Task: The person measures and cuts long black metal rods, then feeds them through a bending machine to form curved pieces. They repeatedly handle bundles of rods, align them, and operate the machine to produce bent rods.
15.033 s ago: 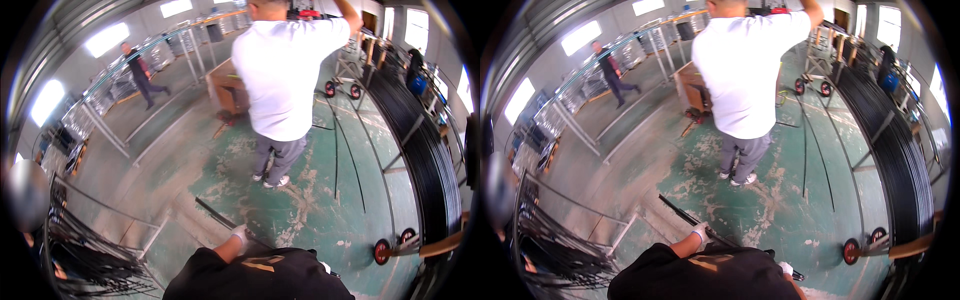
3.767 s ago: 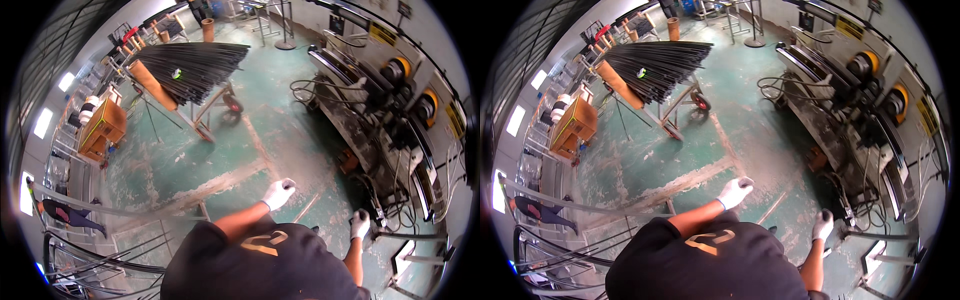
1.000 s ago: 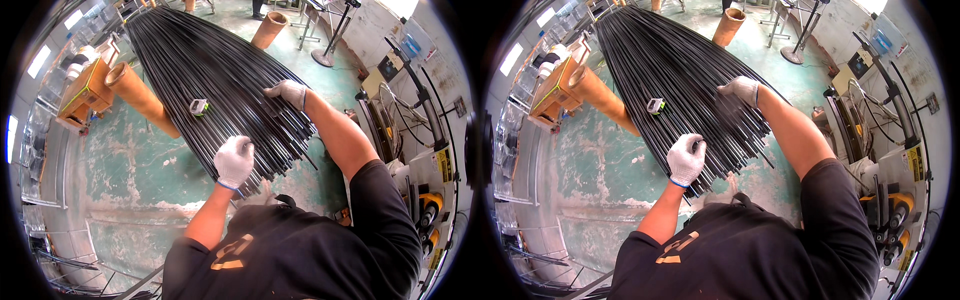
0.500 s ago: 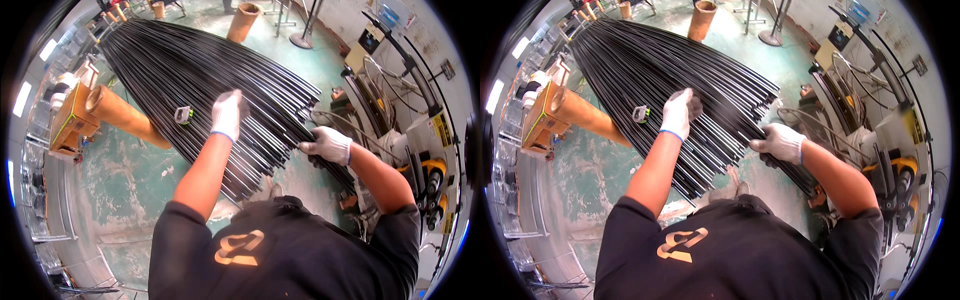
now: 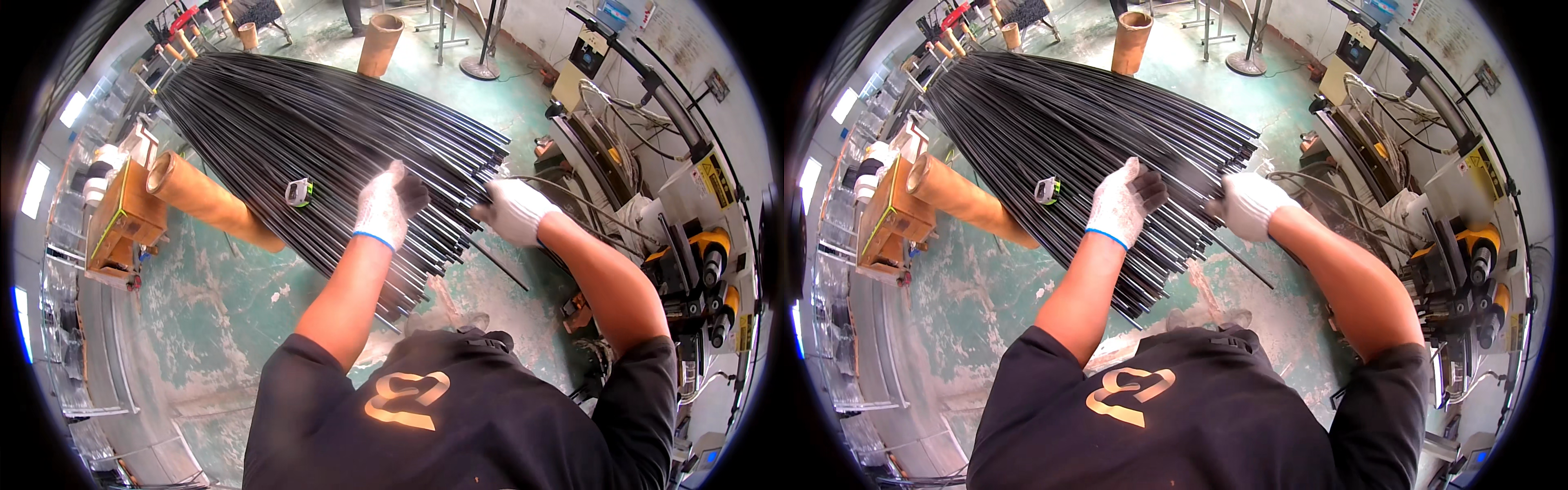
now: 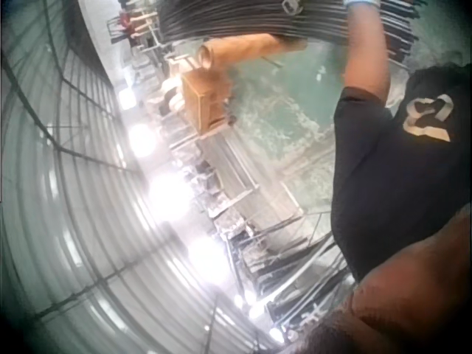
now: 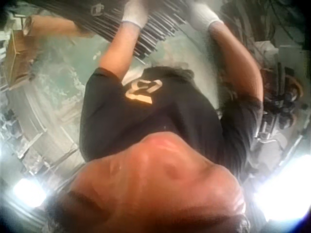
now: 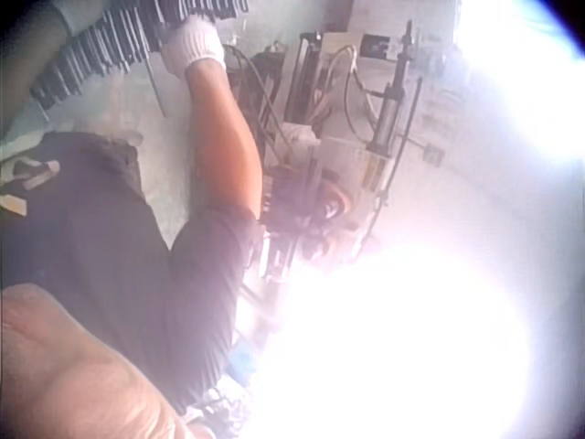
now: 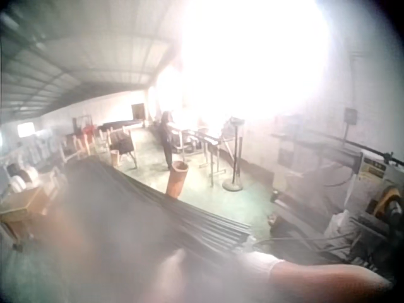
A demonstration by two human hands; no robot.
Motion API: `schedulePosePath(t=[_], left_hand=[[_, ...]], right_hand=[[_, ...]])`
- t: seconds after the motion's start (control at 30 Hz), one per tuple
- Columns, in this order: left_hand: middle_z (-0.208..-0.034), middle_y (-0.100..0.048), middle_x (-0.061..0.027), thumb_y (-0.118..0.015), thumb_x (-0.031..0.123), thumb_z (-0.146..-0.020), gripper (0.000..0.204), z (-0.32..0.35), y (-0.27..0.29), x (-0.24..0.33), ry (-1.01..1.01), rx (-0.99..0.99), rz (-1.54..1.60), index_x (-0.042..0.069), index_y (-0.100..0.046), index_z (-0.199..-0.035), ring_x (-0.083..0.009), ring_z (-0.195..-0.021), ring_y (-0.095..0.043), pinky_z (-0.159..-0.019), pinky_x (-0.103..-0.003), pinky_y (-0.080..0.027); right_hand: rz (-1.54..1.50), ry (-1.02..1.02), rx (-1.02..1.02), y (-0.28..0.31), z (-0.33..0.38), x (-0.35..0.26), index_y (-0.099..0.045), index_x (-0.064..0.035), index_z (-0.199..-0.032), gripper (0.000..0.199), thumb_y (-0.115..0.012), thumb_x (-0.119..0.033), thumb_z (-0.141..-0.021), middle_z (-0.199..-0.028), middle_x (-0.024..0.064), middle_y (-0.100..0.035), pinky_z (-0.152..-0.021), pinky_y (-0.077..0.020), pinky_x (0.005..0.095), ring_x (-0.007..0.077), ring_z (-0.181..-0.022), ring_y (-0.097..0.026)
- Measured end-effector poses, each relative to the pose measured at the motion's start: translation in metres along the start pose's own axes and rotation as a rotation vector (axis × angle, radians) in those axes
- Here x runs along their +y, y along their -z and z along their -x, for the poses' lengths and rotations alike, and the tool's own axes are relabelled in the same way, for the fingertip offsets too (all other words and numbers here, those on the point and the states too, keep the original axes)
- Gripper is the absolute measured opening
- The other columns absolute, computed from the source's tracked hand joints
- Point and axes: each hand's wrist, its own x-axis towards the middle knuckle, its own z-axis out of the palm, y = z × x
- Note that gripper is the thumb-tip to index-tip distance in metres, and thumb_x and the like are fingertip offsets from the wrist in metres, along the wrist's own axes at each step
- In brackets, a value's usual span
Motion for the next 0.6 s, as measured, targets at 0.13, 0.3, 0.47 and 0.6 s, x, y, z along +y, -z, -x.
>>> schedulePosePath(t=[0.13, 0.3, 0.47, 0.6], left_hand=[[-0.107, -0.068, -0.0215, -0.064, 0.039, -0.108, 0.040, -0.017, -0.026, 0.005, 0.160, 0.012, 0.167, -0.001, -0.061, -0.109, -0.0412, -0.096, -0.068, -0.095, -0.062, -0.058], [-0.080, -0.063, -0.0155, -0.056, 0.036, -0.112, 0.042, -0.030, -0.054, 0.010, 0.165, -0.065, 0.472, -0.001, -0.058, -0.094, -0.0331, -0.076, -0.068, -0.077, -0.047, -0.063], [-0.075, -0.063, -0.0125, -0.057, 0.026, -0.110, 0.032, 0.012, -0.080, -0.059, 0.182, -0.198, 0.317, 0.004, -0.062, -0.088, -0.0288, -0.069, -0.063, -0.075, -0.049, -0.059], [-0.075, -0.058, -0.0113, -0.059, 0.018, -0.105, 0.023, 0.033, -0.107, -0.091, 0.229, -0.083, 0.260, 0.006, -0.058, -0.085, -0.0300, -0.073, -0.060, -0.079, -0.049, -0.055]], right_hand=[[0.001, -0.079, 0.060, -0.009, 0.086, 0.011, -0.064, 0.0029, -0.099, 0.033, -0.069, -0.030, -0.102, -0.085, 0.0297, -0.071, -0.077, -0.0575, 0.0541, 0.0498, -0.086, -0.072], [0.202, -0.153, 0.387, -0.058, 0.208, 0.057, -0.057, -0.0031, -0.099, 0.037, -0.082, -0.027, -0.087, -0.074, 0.0200, -0.067, -0.062, -0.0528, 0.0520, 0.0438, -0.070, -0.068], [0.269, -0.380, 0.601, -0.101, 0.313, 0.121, -0.062, -0.0075, -0.090, 0.032, -0.083, -0.012, -0.067, -0.075, 0.0168, -0.065, -0.065, -0.0511, 0.0496, 0.0401, -0.071, -0.067], [0.312, -0.475, 0.655, -0.149, 0.420, 0.208, -0.056, -0.0069, -0.085, 0.031, -0.076, -0.008, -0.061, -0.074, 0.0186, -0.060, -0.066, -0.0462, 0.0531, 0.0435, -0.072, -0.061]])
